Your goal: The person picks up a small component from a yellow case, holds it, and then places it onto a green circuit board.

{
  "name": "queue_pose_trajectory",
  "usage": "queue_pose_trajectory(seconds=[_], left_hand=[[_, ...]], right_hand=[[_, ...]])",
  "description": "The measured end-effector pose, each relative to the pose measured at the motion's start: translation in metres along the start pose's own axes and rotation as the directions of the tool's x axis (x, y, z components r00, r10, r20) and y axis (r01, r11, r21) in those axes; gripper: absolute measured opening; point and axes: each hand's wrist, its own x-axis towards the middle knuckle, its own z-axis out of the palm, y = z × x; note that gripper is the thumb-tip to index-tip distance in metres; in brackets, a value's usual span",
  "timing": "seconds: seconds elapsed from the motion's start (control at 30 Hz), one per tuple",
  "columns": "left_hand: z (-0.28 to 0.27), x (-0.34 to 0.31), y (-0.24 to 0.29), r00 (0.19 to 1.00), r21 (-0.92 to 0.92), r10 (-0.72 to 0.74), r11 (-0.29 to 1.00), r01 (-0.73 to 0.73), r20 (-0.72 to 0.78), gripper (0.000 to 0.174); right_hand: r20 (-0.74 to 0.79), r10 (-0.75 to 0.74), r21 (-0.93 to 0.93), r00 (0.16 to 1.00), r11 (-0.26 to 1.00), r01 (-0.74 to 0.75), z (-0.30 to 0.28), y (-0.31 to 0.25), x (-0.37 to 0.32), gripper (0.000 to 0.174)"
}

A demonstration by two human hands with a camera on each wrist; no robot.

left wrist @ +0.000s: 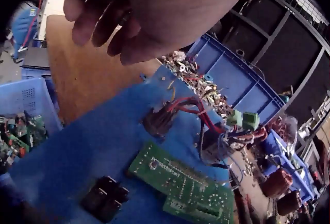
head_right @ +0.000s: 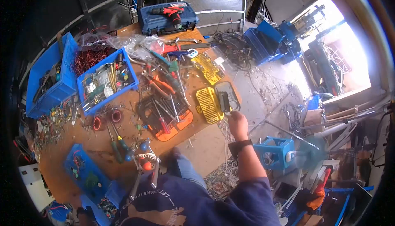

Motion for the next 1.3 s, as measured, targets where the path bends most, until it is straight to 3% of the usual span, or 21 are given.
queue_pose_trajectory(seconds=[0.1,0.17,0.2,0.23,0.27,0.3,0.33,0.37,0.4,0.53,0.6,0.7,0.73,0.8,1.0,1.07,1.13,1.17,1.2,1.27,1.3], left_hand=[[-0.018,-0.006,0.012,0.995,-0.104,-0.081,0.991,0.087,0.055,0.022],[-0.006,-0.02,-0.018,0.965,-0.072,0.129,0.986,-0.149,-0.229,0.035],[-0.001,-0.034,-0.026,0.962,-0.064,0.124,0.988,-0.143,-0.243,0.035],[0.003,-0.047,-0.035,1.0,0.054,0.01,0.998,-0.009,-0.008,0.046],[0.003,-0.061,-0.041,0.968,0.2,-0.138,0.975,0.096,0.21,0.06],[0.004,-0.075,-0.044,0.868,0.357,-0.309,0.919,0.168,0.388,0.074],[0.005,-0.084,-0.042,0.712,0.509,-0.481,0.837,0.2,0.511,0.088],[0.019,-0.117,-0.036,0.72,0.515,-0.488,0.831,0.21,0.494,0.088],[0.034,-0.149,-0.031,1.0,0.652,0.019,0.758,-0.029,0.023,0.046],[0.031,-0.211,0.006,0.993,0.719,0.056,0.686,-0.111,0.1,0.044],[0.03,-0.247,0.029,0.983,0.749,0.066,0.639,-0.173,0.171,0.042],[0.024,-0.287,0.054,0.959,0.782,0.076,0.564,-0.266,0.271,0.04],[0.024,-0.297,0.054,0.95,0.79,0.079,0.538,-0.295,0.302,0.039],[0.024,-0.31,0.056,0.928,0.798,0.081,0.487,-0.355,0.363,0.038],[0.032,-0.358,0.067,0.82,0.753,0.051,0.366,-0.547,0.57,0.033],[0.032,-0.366,0.069,0.771,0.722,0.042,0.321,-0.613,0.636,0.032],[0.042,-0.369,0.05,0.716,0.684,0.033,0.271,-0.678,0.697,0.031],[0.051,-0.37,0.043,0.708,0.66,-0.011,0.375,-0.652,0.706,0.029],[0.053,-0.372,0.045,0.71,0.662,-0.013,0.375,-0.65,0.704,0.029],[0.059,-0.378,0.051,0.777,0.773,-0.221,0.433,-0.464,0.59,0.026],[0.059,-0.379,0.051,0.777,0.774,-0.224,0.433,-0.462,0.588,0.026]], right_hand=[[0.002,-0.044,0.11,0.999,0.993,0.043,0.005,-0.003,0.033,0.023],[0.019,-0.066,0.082,0.998,0.995,0.065,0.013,-0.003,0.057,0.026],[0.02,-0.071,0.099,0.997,0.993,0.069,0.02,0.001,0.072,0.026],[0.037,-0.097,0.071,0.995,0.993,0.095,0.028,0.007,0.085,0.026],[0.056,-0.119,0.043,0.991,0.992,0.117,0.036,0.015,0.095,0.026],[0.05,-0.102,0.132,0.994,0.987,0.095,0.044,0.024,0.107,0.023],[0.049,-0.103,0.153,0.993,0.984,0.095,0.05,0.03,0.12,0.023],[-0.011,-0.183,0.133,0.983,0.974,0.183,0.054,0.034,0.132,0.022],[-0.069,-0.26,0.107,0.963,0.958,0.266,0.058,0.037,0.143,0.021],[-0.068,-0.273,0.044,0.96,0.96,0.276,0.078,0.046,0.205,0.02],[0.036,-0.302,-0.019,0.953,0.953,0.303,0.075,0.032,0.225,0.02],[0.071,-0.165,-0.075,0.984,0.982,0.171,0.101,0.035,0.252,0.023],[0.072,-0.172,-0.061,0.982,0.982,0.176,0.111,0.04,0.258,0.023],[0.203,-0.261,-0.245,0.944,0.919,0.307,0.126,0.044,0.27,0.015],[0.173,-0.201,-0.25,0.964,0.938,0.24,0.155,0.048,0.277,0.018],[0.149,-0.12,-0.217,0.981,0.964,0.151,0.162,0.049,0.279,0.019],[0.144,-0.098,-0.198,0.985,0.972,0.126,0.157,0.043,0.276,0.02],[0.14,-0.073,-0.184,0.988,0.978,0.098,0.152,0.041,0.274,0.02],[0.141,-0.074,-0.181,0.987,0.978,0.099,0.147,0.038,0.273,0.02],[0.158,-0.103,-0.201,0.982,0.97,0.134,0.14,0.034,0.272,0.021],[0.16,-0.104,-0.199,0.982,0.971,0.135,0.141,0.034,0.272,0.021]])
